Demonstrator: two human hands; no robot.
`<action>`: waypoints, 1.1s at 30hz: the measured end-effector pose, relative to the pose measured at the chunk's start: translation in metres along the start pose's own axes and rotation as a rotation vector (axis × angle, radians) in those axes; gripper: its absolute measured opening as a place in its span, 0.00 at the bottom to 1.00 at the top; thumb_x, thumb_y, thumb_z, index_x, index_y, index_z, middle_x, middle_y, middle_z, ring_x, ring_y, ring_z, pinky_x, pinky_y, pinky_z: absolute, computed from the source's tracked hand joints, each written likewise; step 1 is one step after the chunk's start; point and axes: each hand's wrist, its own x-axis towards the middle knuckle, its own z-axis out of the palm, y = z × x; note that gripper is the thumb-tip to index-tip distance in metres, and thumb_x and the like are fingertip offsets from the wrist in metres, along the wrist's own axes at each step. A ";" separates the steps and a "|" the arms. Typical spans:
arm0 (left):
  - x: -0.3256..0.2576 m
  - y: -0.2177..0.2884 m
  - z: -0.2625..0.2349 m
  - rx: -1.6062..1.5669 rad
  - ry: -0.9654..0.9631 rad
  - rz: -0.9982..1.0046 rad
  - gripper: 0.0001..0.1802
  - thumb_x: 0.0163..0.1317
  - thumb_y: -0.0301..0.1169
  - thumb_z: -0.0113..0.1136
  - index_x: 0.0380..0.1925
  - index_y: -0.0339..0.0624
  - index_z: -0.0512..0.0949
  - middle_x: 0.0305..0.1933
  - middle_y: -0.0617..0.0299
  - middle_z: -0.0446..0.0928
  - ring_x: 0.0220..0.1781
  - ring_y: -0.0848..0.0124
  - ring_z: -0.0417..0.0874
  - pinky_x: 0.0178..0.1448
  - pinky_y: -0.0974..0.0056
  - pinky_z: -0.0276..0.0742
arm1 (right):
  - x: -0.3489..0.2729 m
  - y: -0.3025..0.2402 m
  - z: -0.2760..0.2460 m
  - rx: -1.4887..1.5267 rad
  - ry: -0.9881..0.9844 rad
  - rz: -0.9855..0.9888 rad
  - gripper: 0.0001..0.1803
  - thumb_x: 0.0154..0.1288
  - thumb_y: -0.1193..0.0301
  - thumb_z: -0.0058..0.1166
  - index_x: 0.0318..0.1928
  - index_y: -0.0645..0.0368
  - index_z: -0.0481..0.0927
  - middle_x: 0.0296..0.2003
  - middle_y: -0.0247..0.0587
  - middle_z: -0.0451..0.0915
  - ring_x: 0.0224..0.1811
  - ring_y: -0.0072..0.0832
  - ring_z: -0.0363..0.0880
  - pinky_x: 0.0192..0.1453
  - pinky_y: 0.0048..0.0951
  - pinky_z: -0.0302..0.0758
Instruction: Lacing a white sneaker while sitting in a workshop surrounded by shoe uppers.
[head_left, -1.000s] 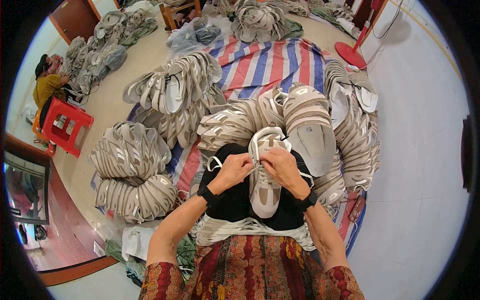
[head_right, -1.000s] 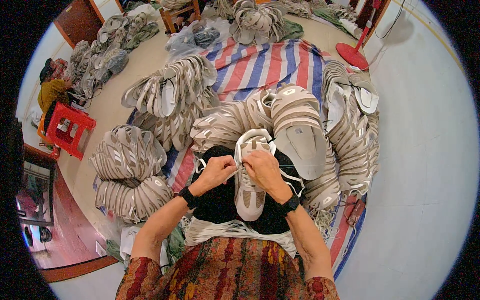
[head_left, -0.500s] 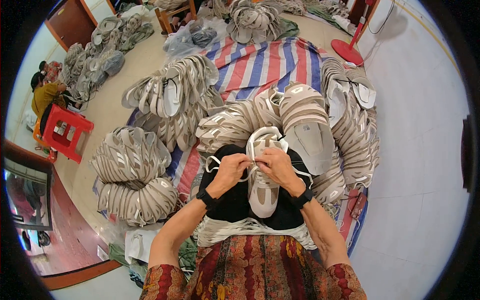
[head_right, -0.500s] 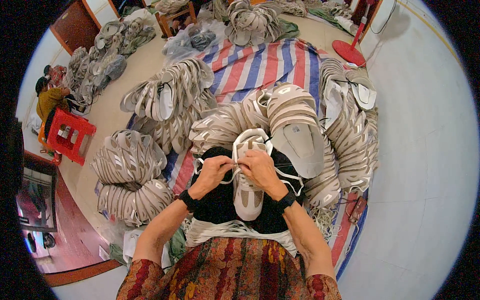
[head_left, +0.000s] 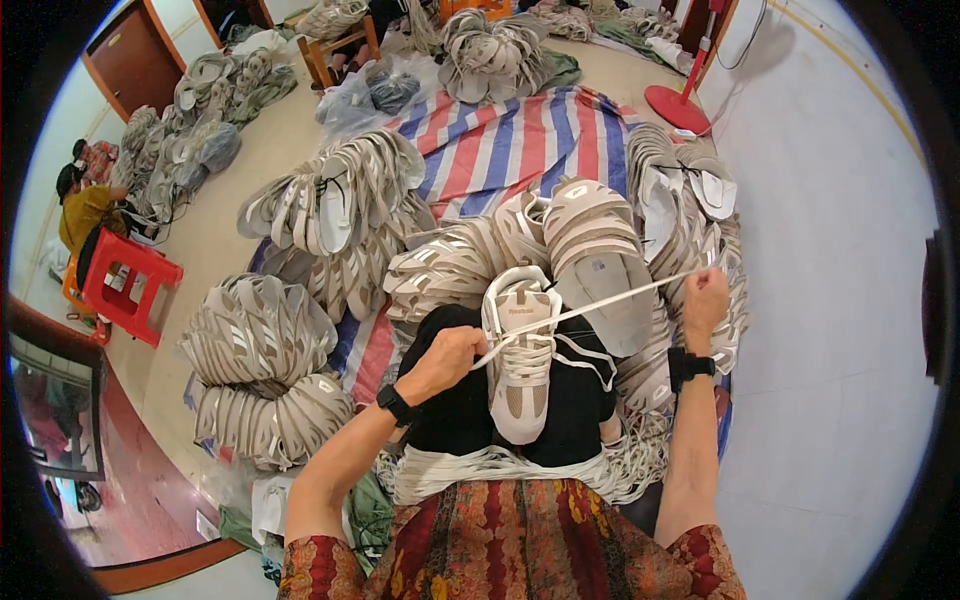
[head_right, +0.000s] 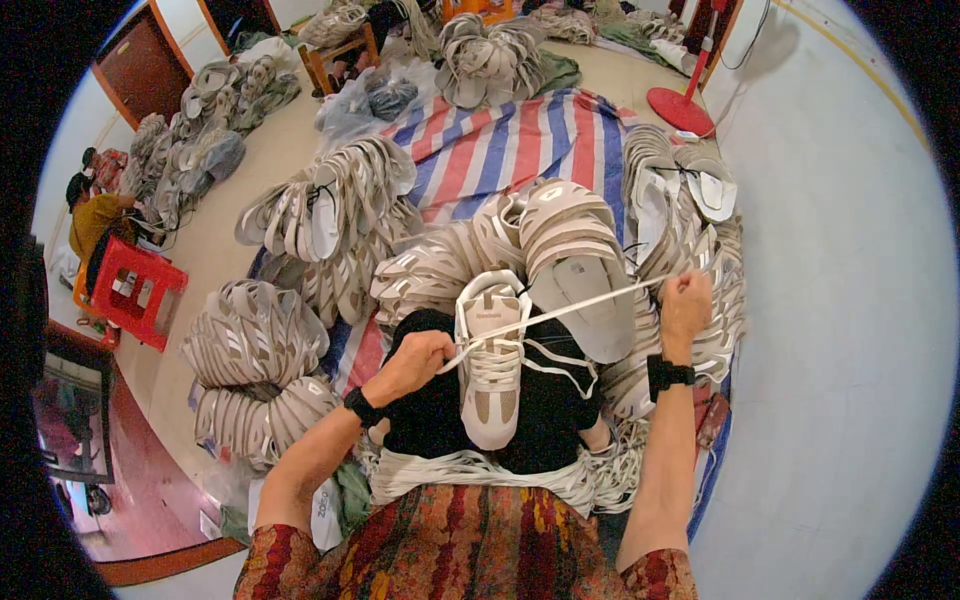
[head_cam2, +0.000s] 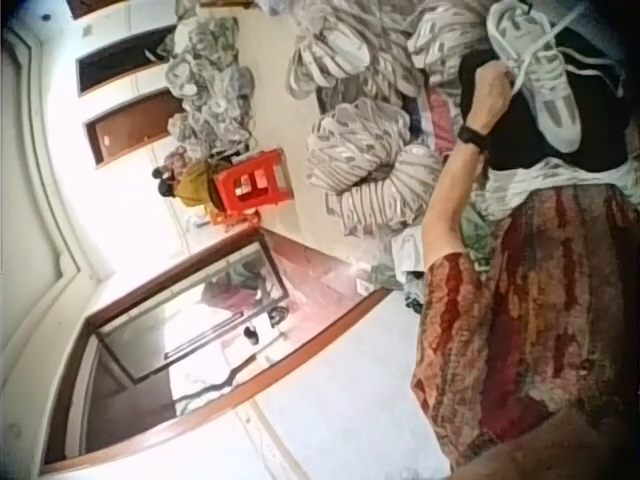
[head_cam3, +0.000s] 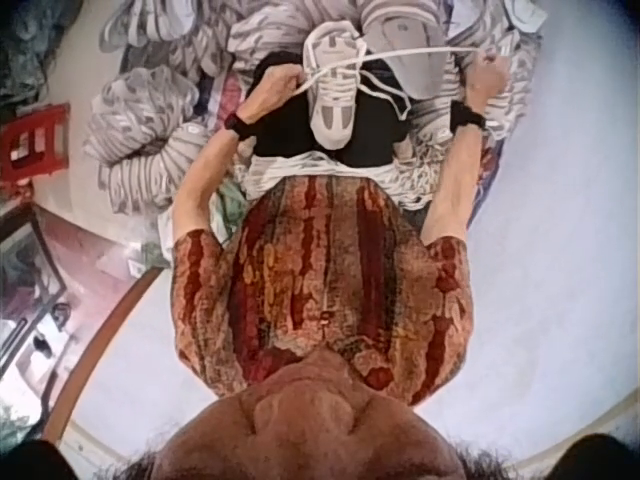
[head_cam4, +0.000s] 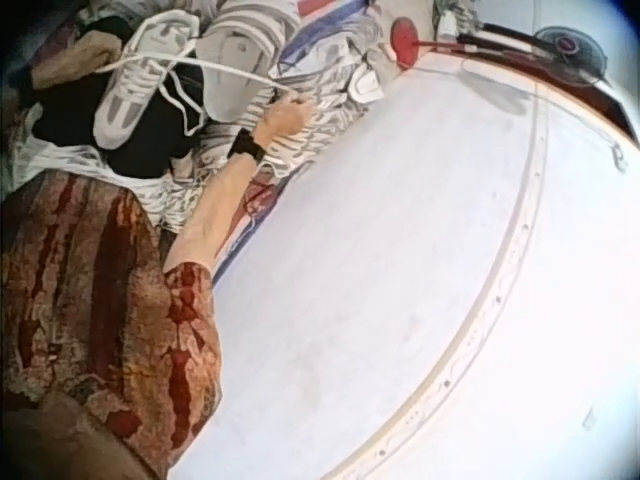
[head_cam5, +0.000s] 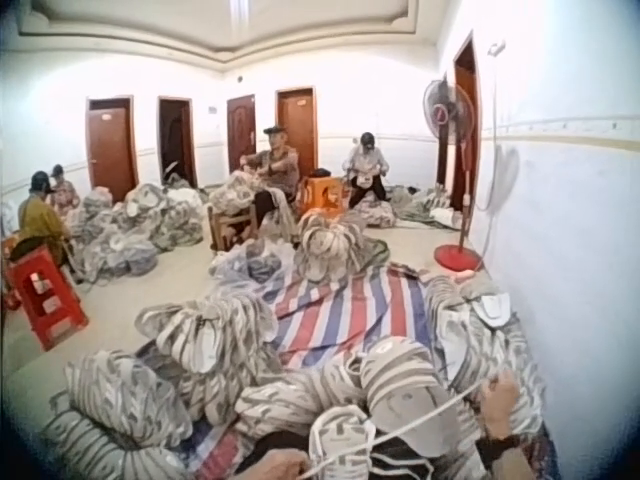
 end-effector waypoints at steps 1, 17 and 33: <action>-0.001 0.000 -0.001 0.065 -0.049 0.033 0.03 0.47 0.20 0.50 0.24 0.35 0.72 0.21 0.51 0.72 0.27 0.55 0.75 0.32 0.61 0.71 | -0.003 0.003 0.006 0.045 0.017 -0.076 0.02 0.51 0.73 0.49 0.25 0.59 0.73 0.24 0.41 0.70 0.28 0.38 0.70 0.32 0.38 0.67; -0.003 0.002 0.000 -0.693 -0.050 -0.558 0.04 0.57 0.23 0.52 0.31 0.38 0.68 0.25 0.61 0.74 0.22 0.76 0.77 0.19 0.75 0.69 | -0.062 -0.070 0.017 0.566 -0.393 -0.657 0.14 0.48 0.78 0.51 0.39 0.63 0.73 0.30 0.42 0.74 0.34 0.38 0.73 0.39 0.34 0.71; 0.020 0.019 0.003 -0.076 0.360 -0.185 0.05 0.55 0.23 0.52 0.32 0.35 0.72 0.26 0.56 0.73 0.26 0.68 0.75 0.31 0.66 0.70 | -0.044 -0.067 0.004 0.797 -1.002 -0.029 0.21 0.55 0.70 0.53 0.50 0.60 0.70 0.20 0.32 0.72 0.16 0.17 0.65 0.20 0.22 0.63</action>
